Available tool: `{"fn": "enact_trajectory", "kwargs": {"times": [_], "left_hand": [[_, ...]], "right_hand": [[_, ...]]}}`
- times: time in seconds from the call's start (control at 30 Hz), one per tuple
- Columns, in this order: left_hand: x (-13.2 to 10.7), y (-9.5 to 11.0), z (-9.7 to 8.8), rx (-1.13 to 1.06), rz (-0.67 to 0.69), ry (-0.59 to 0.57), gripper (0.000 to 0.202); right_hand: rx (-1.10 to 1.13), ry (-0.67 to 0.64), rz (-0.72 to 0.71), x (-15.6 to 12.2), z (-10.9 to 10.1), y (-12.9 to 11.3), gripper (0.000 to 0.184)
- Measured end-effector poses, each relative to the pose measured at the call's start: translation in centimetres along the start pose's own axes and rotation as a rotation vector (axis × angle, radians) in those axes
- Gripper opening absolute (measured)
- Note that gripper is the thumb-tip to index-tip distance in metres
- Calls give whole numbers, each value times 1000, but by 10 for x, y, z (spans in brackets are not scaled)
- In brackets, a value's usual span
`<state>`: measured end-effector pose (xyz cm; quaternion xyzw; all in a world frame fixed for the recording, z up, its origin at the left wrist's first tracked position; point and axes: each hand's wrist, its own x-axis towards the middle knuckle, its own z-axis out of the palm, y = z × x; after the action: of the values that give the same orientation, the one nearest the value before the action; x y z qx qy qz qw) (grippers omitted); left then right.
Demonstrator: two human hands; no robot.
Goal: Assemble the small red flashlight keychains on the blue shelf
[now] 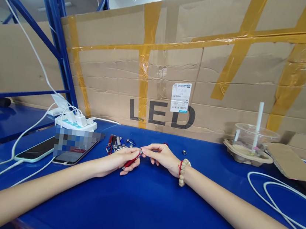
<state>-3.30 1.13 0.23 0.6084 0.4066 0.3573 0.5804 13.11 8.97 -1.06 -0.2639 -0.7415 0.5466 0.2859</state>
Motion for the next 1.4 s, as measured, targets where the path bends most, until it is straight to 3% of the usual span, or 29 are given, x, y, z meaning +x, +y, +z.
{"fn": "enact_trajectory", "kwargs": {"times": [1.4], "left_hand": [[2,-2,-2,-10,5,-9,31]], "right_hand": [[4,-14,-13,0,1,-1,39]]}}
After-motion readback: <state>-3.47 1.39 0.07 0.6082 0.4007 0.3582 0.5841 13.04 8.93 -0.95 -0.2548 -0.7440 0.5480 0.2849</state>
